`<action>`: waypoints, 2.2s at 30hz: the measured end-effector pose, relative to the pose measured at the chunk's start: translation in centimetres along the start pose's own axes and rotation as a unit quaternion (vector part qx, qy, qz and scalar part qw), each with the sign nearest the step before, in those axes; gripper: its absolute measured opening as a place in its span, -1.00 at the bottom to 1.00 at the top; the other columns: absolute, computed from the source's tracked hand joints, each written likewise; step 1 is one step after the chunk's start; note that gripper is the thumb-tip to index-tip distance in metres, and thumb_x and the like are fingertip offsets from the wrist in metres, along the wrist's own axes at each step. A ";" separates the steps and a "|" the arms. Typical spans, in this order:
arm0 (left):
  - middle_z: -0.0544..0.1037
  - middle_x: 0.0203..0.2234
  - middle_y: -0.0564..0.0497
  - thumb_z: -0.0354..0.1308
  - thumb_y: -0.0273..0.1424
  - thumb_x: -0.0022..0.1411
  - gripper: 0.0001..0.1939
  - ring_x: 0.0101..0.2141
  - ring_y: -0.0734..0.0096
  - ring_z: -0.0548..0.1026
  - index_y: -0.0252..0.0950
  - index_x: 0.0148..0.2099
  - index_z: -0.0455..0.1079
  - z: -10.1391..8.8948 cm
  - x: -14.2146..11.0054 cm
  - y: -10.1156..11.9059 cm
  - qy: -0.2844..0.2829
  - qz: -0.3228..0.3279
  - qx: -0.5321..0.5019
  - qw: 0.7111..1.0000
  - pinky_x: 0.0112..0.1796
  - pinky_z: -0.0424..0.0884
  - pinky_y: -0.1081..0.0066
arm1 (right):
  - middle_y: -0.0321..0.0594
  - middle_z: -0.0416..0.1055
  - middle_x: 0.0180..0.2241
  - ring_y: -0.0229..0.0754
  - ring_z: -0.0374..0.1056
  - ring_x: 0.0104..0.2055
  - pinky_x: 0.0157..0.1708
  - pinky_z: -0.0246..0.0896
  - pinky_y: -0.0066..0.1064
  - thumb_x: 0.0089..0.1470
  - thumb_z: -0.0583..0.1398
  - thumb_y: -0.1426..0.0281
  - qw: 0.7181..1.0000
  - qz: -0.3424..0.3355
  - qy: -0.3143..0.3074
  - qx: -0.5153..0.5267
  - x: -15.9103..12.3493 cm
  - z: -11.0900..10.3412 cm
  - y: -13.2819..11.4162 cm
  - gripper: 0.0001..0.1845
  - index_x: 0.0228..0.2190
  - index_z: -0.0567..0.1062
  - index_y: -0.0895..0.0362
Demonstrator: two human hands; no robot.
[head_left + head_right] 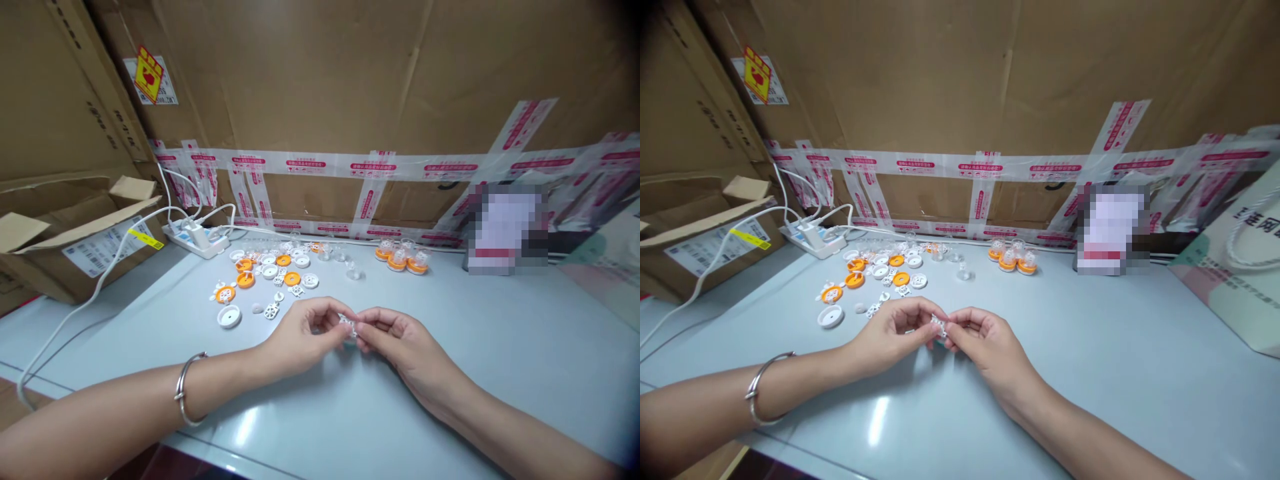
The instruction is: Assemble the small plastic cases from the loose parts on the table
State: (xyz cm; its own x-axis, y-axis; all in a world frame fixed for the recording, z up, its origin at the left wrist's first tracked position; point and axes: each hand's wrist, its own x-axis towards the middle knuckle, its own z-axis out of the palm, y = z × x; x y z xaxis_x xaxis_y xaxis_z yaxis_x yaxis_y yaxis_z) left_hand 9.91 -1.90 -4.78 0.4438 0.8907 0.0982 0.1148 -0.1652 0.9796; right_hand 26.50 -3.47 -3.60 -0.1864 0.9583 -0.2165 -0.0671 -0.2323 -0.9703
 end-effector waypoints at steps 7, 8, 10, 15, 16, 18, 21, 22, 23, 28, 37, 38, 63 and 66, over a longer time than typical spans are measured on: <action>0.46 -0.53 0.02 0.17 -0.34 0.12 -0.79 -0.51 0.54 0.42 -0.39 -0.23 0.39 -0.4 0.0 0.9 -0.005 -0.005 -0.062 0.998 -0.43 0.34 0.50 | -0.27 0.48 -0.54 -0.24 0.40 -0.46 -0.37 0.34 -0.41 -0.14 0.30 0.26 0.997 -0.059 0.000 -0.050 -0.2 0.0 -0.2 -0.75 -0.39 0.54 0.14; 0.46 -0.52 0.02 0.19 -0.33 0.12 -0.78 -0.52 0.55 0.43 -0.39 -0.24 0.39 -0.6 0.0 1.0 -0.009 -0.013 -0.088 0.996 -0.42 0.34 0.50 | -0.24 0.51 -0.48 -0.20 0.43 -0.41 -0.32 0.36 -0.36 -0.11 0.29 0.27 0.992 -0.099 -0.005 -0.081 -0.4 -0.2 -0.2 -0.74 -0.33 0.54 0.12; 0.47 -0.52 0.03 0.21 -0.31 0.10 -0.76 -0.53 0.57 0.43 -0.38 -0.25 0.38 -1.1 0.2 1.3 -0.012 -0.025 -0.138 0.990 -0.42 0.35 0.51 | -0.21 0.53 -0.33 -0.14 0.45 -0.29 -0.22 0.36 -0.29 -0.08 0.28 0.33 0.962 -0.215 -0.016 -0.167 -0.6 -0.6 -0.1 -0.70 -0.22 0.53 0.03; 0.51 -0.53 0.03 0.26 -0.28 0.07 -0.69 -0.53 0.55 0.45 -0.35 -0.23 0.28 -1.5 0.1 1.4 -0.045 -0.073 -0.203 0.975 -0.44 0.33 0.52 | -0.22 0.53 -0.25 -0.17 0.43 -0.24 -0.25 0.34 -0.37 0.03 0.17 0.55 0.833 -0.436 -0.034 -0.339 -0.7 -1.8 0.3 -0.65 -0.17 0.53 -0.05; 0.51 -0.52 0.03 0.26 -0.28 0.07 -0.67 -0.53 0.55 0.46 -0.34 -0.21 0.26 -1.4 0.1 1.3 -0.053 -0.084 -0.208 0.973 -0.44 0.33 0.52 | -0.21 0.53 -0.27 -0.18 0.43 -0.27 -0.27 0.34 -0.39 0.04 0.15 0.56 0.819 -0.450 -0.036 -0.353 -0.7 -1.9 0.3 -0.65 -0.17 0.54 -0.03; 0.53 -0.50 0.02 0.25 -0.26 0.07 -0.64 -0.51 0.53 0.48 -0.32 -0.18 0.22 -1.4 0.1 1.4 -0.069 -0.096 -0.208 0.971 -0.42 0.34 0.50 | -0.21 0.54 -0.30 -0.18 0.43 -0.29 -0.28 0.32 -0.39 0.04 0.15 0.55 0.813 -0.450 -0.036 -0.367 -0.6 -2.0 0.1 -0.69 -0.21 0.56 0.01; 0.52 -0.48 0.00 0.17 -0.20 0.13 -0.64 -0.47 0.49 0.49 -0.32 -0.15 0.21 -2.2 0.5 1.5 -0.079 -0.076 -0.149 0.983 -0.38 0.35 0.46 | -0.22 0.54 -0.39 -0.17 0.42 -0.36 -0.32 0.30 -0.38 0.02 0.19 0.43 0.875 -0.357 0.019 -0.328 -0.3 -1.8 -0.4 -0.85 -0.36 0.58 0.05; 0.51 -0.48 0.00 0.12 -0.19 0.16 -0.67 -0.47 0.49 0.48 -0.33 -0.16 0.23 -2.8 0.7 1.5 -0.066 -0.056 -0.097 0.991 -0.38 0.35 0.45 | -0.22 0.53 -0.43 -0.18 0.40 -0.40 -0.36 0.30 -0.39 0.01 0.21 0.38 0.904 -0.302 0.051 -0.297 -0.1 -1.8 -0.5 -0.89 -0.42 0.57 0.07; 0.49 -0.48 0.01 0.07 -0.19 0.20 -0.71 -0.46 0.49 0.46 -0.34 -0.19 0.27 -3.7 1.0 1.4 -0.044 -0.028 -0.026 0.998 -0.37 0.34 0.45 | -0.23 0.51 -0.47 -0.19 0.38 -0.43 -0.39 0.29 -0.41 -0.01 0.23 0.33 0.930 -0.247 0.084 -0.259 0.1 -1.8 -0.6 -0.88 -0.47 0.56 0.09; 0.48 -0.41 -0.01 0.03 -0.37 0.22 -0.82 -0.39 0.45 0.39 -0.32 -0.26 0.43 -8.7 2.5 0.6 0.015 0.099 0.374 0.922 -0.36 0.27 0.45 | -0.25 0.49 -0.50 -0.27 0.38 -0.44 -0.39 0.31 -0.47 -0.11 0.30 0.21 0.990 -0.072 0.101 -0.063 1.0 -2.5 -0.3 -0.76 -0.51 0.54 0.15; 0.42 -0.25 -0.06 0.08 -0.40 0.21 -0.78 -0.20 0.30 0.36 -0.24 -0.09 0.43 -10.8 2.7 -0.1 -0.092 0.108 0.488 0.861 -0.18 0.26 0.36 | -0.16 0.57 -0.37 -0.24 0.50 -0.32 -0.27 0.44 -0.59 -0.10 0.32 0.41 0.991 0.062 0.045 0.107 1.1 -2.5 0.2 -0.86 -0.42 0.61 0.20; 0.42 -0.25 -0.06 0.08 -0.42 0.21 -0.77 -0.19 0.29 0.36 -0.24 -0.08 0.43 -10.7 2.7 -0.3 -0.097 0.110 0.492 0.858 -0.18 0.26 0.36 | -0.15 0.57 -0.37 -0.23 0.50 -0.29 -0.24 0.44 -0.59 -0.09 0.32 0.43 0.990 0.069 0.044 0.117 1.2 -2.6 0.3 -0.88 -0.43 0.61 0.21; 0.50 -0.30 -0.02 0.11 -0.39 0.21 -0.86 -0.24 0.40 0.41 -0.32 -0.18 0.36 -2.9 0.5 2.0 -0.057 0.272 0.349 0.895 -0.15 0.27 0.37 | -0.19 0.57 -0.40 -0.26 0.49 -0.28 -0.14 0.37 -0.55 -0.05 0.30 0.40 0.988 0.069 -0.076 0.115 0.5 -1.9 0.3 -0.86 -0.39 0.61 0.19; 0.49 -0.29 -0.04 0.11 -0.38 0.21 -0.85 -0.24 0.40 0.41 -0.34 -0.18 0.36 -2.6 0.6 1.5 -0.053 0.250 0.360 0.897 -0.18 0.29 0.40 | -0.18 0.57 -0.40 -0.26 0.48 -0.27 -0.13 0.36 -0.54 -0.06 0.30 0.39 0.988 0.074 -0.074 0.113 0.4 -1.8 0.4 -0.86 -0.39 0.61 0.19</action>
State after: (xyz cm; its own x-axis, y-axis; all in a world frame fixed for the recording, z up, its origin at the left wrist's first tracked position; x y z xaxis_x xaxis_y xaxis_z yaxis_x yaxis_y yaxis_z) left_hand 7.99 -0.52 -2.84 0.6776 0.5898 0.4393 0.4052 -0.7979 0.4463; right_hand 28.14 -2.92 -4.22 -0.3504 0.8802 -0.3200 -0.2421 -0.4152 -0.8769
